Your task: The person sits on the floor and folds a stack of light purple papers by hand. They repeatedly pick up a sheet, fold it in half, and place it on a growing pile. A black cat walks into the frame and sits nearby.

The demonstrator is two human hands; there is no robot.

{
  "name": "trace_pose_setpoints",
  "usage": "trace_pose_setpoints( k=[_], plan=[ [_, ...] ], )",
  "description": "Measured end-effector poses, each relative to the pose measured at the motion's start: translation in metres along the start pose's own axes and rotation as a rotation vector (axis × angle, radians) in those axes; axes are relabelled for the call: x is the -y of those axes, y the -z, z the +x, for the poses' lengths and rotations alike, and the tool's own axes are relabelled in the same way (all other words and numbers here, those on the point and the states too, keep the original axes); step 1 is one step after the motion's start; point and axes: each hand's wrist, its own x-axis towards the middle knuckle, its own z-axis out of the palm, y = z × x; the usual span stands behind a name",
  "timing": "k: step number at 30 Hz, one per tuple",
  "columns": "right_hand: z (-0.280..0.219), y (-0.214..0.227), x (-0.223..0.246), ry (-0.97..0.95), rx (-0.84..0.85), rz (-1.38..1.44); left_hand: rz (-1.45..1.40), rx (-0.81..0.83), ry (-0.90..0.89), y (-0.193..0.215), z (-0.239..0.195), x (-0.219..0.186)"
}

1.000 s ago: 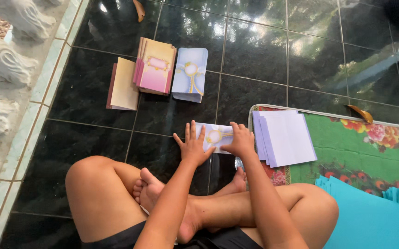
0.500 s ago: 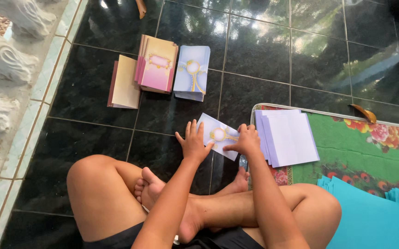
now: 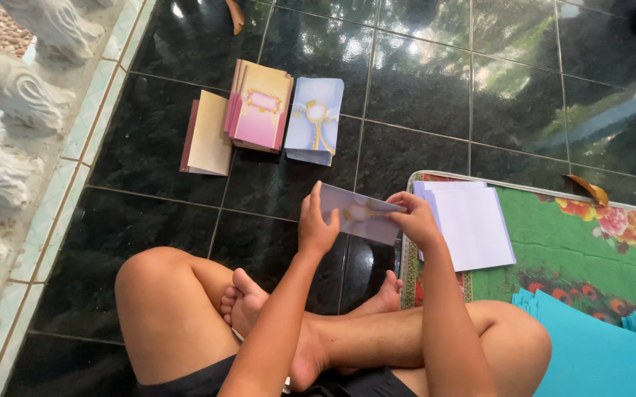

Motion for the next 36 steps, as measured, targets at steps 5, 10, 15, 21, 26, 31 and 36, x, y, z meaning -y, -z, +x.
trace_pose_setpoints(
  k=[5, 10, 15, 21, 26, 31, 36],
  plan=[
    [0.014, 0.024, -0.010, 0.072, -0.209, 0.334, -0.449, 0.239, 0.399, -0.035, 0.020, 0.064],
    [0.001, 0.021, 0.014, -0.116, -0.507, 0.385, -0.819, 0.149, 0.543, -0.030, 0.026, 0.050],
    [-0.023, -0.029, 0.044, -0.250, 0.132, 0.556, -1.001, 0.016, 0.604, -0.019, 0.028, 0.024],
    [-0.005, -0.073, 0.024, -0.117, -0.026, 0.596, -1.044, -0.022, 0.601, -0.007, 0.027, 0.004],
    [0.018, -0.092, 0.043, -0.071, -0.082, 0.609, -1.083, -0.084, 0.611, 0.003, 0.032, -0.011],
    [0.063, -0.107, 0.075, 0.014, -0.193, 0.496, -0.958, -0.054, 0.717, 0.017, 0.029, -0.017],
    [0.120, -0.117, 0.079, -0.010, -0.309, 0.323, -0.939, -0.035, 0.786, 0.012, 0.031, -0.011]
  ],
)
